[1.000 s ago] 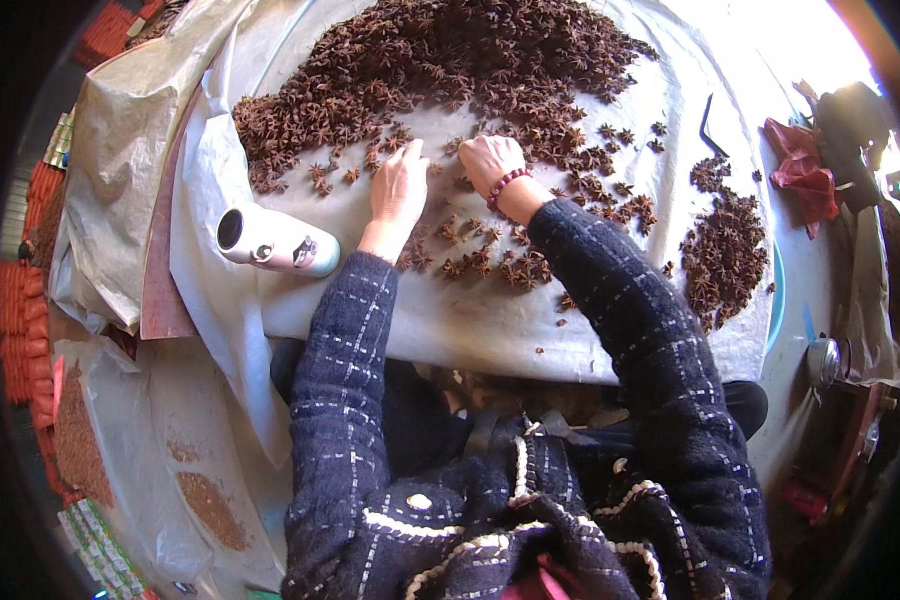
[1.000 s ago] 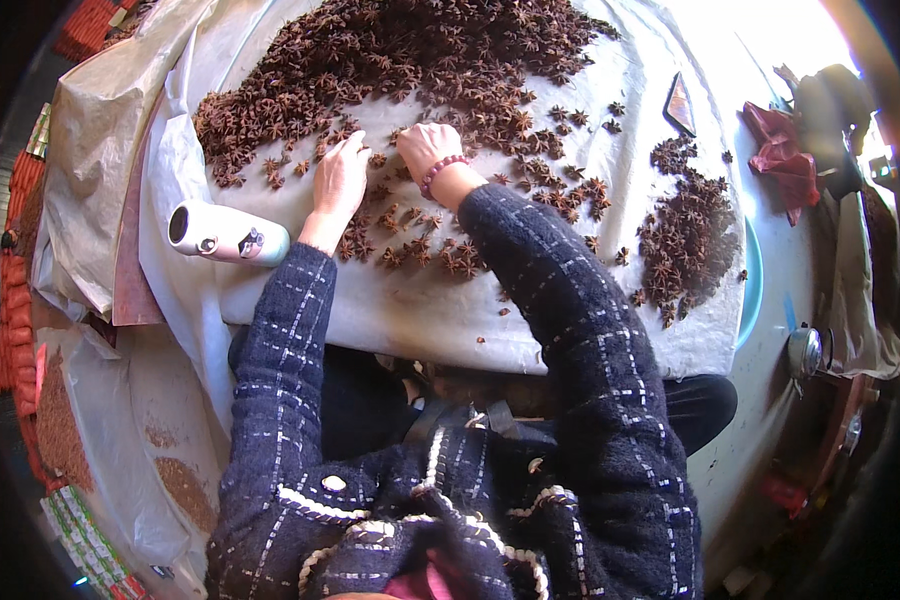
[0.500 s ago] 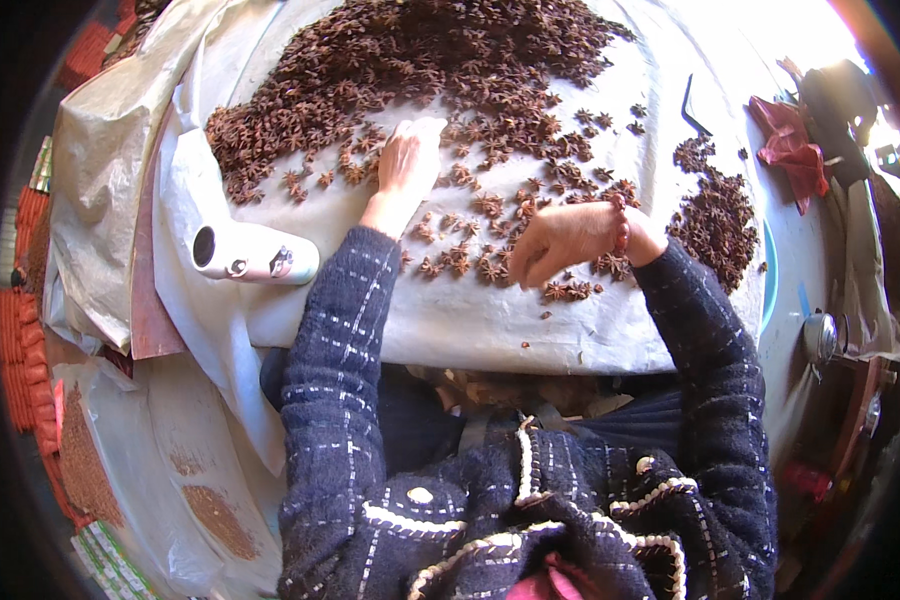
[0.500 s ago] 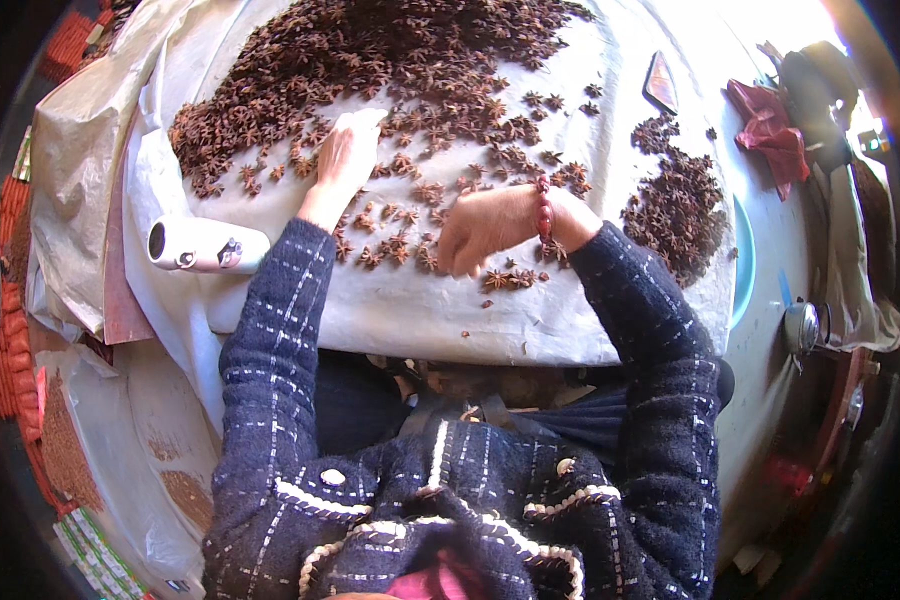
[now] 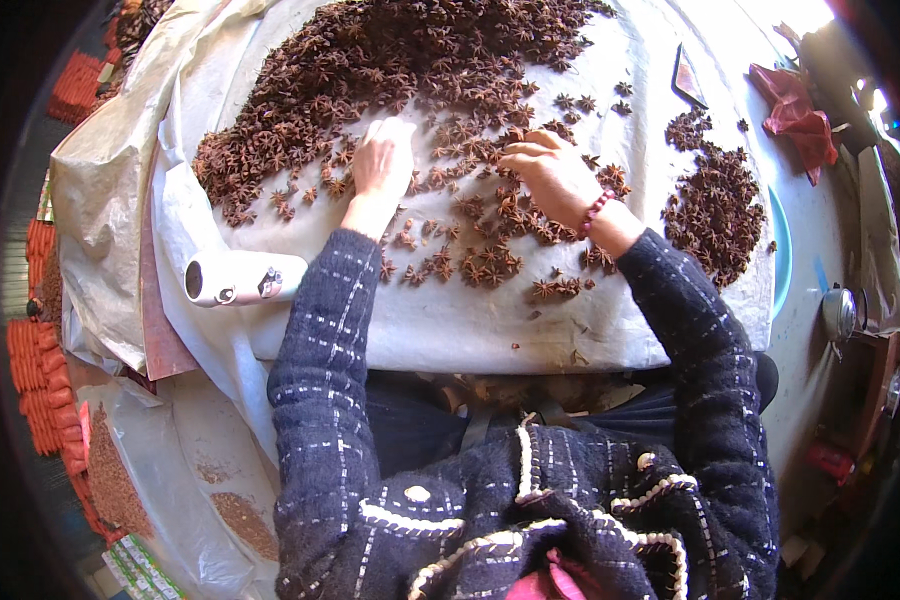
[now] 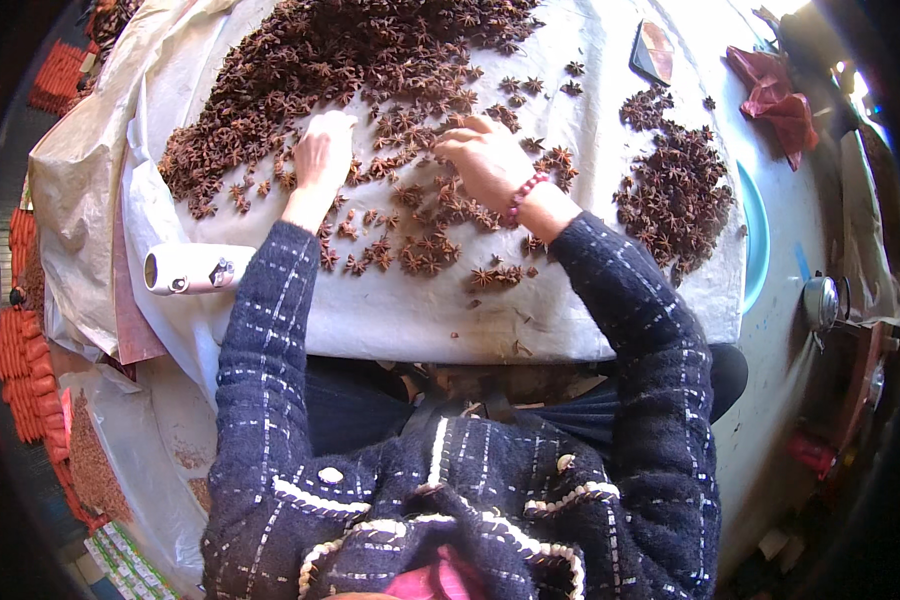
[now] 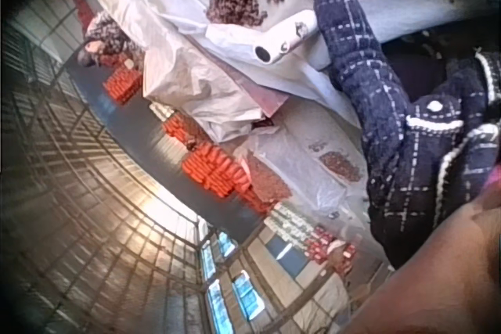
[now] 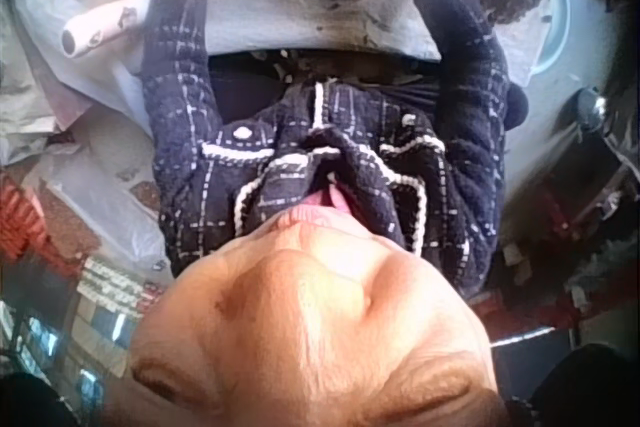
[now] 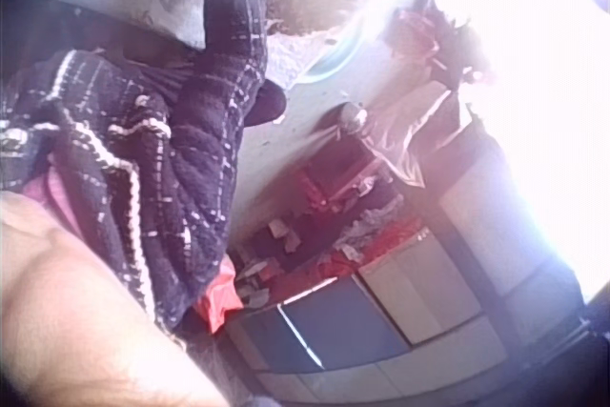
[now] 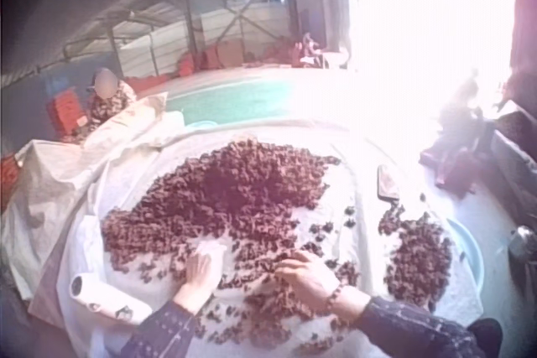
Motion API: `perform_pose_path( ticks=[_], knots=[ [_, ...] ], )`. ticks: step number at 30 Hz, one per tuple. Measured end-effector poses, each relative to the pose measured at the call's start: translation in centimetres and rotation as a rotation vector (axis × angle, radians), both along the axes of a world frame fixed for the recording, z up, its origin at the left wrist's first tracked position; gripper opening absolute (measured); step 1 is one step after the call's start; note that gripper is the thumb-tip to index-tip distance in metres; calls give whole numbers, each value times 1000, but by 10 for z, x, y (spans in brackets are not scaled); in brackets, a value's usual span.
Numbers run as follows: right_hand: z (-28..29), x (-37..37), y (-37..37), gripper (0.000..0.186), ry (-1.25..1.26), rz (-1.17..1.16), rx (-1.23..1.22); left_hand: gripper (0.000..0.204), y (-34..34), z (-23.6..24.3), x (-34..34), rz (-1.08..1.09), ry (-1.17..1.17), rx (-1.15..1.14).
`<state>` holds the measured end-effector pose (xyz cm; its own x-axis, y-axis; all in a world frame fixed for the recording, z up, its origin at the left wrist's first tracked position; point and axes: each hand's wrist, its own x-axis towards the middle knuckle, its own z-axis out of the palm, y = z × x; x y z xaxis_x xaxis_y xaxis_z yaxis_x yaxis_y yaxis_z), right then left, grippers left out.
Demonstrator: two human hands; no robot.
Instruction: The person sits on the floor and sorts star anise by hand on a white sheet. They repeatedly pick up, separate, and move the star anise into piles, occasionally spreading the sheet to access more items.
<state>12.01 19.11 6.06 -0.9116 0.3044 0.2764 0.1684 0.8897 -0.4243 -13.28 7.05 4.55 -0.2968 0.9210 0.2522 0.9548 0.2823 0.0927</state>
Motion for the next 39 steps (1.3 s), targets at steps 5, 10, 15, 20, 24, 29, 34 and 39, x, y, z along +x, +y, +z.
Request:
perform_pose_path(
  ticks=[5,10,15,20,24,29,34,39],
  knots=[
    [4,21,14,23,-17,-45,-31,22,56,-12,-4,-150,51,-207],
    [-9,23,23,22,44,-202,-82,23,59,-18,-9,45,-47,-232],
    [-35,-6,47,17,88,-344,-201,21,38,-26,-15,0,11,-112],
    [-50,-52,64,22,115,-534,-311,22,34,-29,-15,72,-26,-30],
    [-38,-78,47,28,-58,-278,69,23,37,-24,-9,184,-99,-29],
    [-52,-63,27,24,-19,-61,125,21,30,-11,-5,210,-234,-3],
    [-97,-85,150,18,-617,-681,768,18,13,19,19,105,-162,228],
    [-115,-63,217,14,-272,-616,8,14,-37,57,103,-121,-311,-14]
  ],
)
